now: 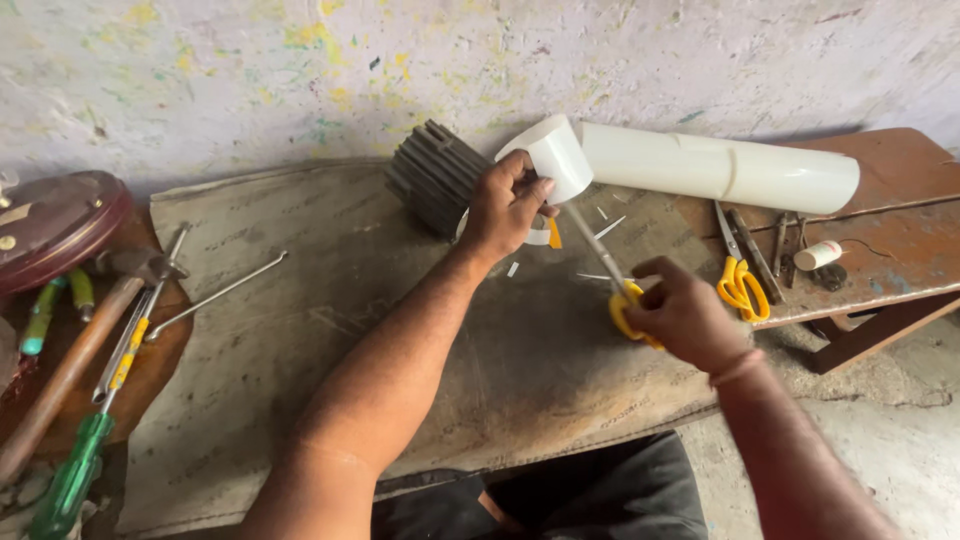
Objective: The person cuts small rectangular strips from a white sheet using scissors and then inserts several of the cut strips into the slots of an electric motor stator by hand.
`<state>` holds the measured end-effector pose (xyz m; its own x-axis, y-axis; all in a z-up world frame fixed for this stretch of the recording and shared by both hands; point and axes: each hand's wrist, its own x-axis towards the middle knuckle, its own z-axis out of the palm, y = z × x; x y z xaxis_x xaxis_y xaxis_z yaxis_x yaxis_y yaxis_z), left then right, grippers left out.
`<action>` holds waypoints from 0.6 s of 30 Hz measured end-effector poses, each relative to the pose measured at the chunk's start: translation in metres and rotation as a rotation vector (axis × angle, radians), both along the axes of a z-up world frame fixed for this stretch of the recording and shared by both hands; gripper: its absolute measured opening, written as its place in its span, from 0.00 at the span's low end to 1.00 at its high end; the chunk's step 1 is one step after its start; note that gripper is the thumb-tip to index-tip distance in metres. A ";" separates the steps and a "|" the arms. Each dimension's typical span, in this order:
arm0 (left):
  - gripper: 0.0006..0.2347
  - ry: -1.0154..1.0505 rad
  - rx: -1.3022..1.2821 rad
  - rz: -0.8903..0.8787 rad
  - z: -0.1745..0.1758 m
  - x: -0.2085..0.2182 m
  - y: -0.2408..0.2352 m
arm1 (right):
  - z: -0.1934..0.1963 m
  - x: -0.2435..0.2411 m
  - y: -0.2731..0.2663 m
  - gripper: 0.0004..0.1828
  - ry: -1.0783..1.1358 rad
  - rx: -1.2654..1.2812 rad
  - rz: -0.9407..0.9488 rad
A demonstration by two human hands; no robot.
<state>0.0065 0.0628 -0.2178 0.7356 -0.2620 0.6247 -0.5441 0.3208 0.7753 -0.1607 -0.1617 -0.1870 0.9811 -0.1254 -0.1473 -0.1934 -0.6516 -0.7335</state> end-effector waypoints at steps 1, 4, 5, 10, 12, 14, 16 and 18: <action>0.04 0.019 -0.005 0.001 0.002 -0.001 0.002 | -0.003 -0.006 -0.010 0.29 -0.049 0.222 0.028; 0.04 0.066 -0.043 0.026 0.014 0.000 0.000 | -0.021 -0.032 -0.025 0.31 -0.175 0.598 0.036; 0.05 0.073 -0.068 0.051 0.023 0.005 -0.003 | -0.026 -0.039 -0.026 0.31 -0.216 0.676 0.031; 0.08 0.075 -0.159 0.080 0.065 0.036 0.011 | -0.045 -0.033 -0.015 0.48 -0.294 1.080 0.407; 0.10 0.073 -0.176 0.051 0.070 0.042 0.016 | -0.042 -0.016 -0.015 0.50 -0.250 1.054 0.551; 0.10 0.060 -0.224 0.044 0.069 0.050 0.019 | -0.035 0.011 -0.017 0.50 -0.137 1.010 0.572; 0.11 0.101 -0.260 0.084 0.056 0.045 0.021 | -0.032 0.031 -0.013 0.51 -0.060 1.015 0.477; 0.15 0.119 -0.269 0.149 0.064 0.050 0.024 | -0.029 0.056 0.003 0.51 -0.103 1.025 0.496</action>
<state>0.0568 0.0869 -0.1534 0.8253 0.0166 0.5644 -0.5112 0.4465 0.7344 -0.1047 -0.1588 -0.2157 0.9021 0.4123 0.1272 0.0100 0.2747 -0.9615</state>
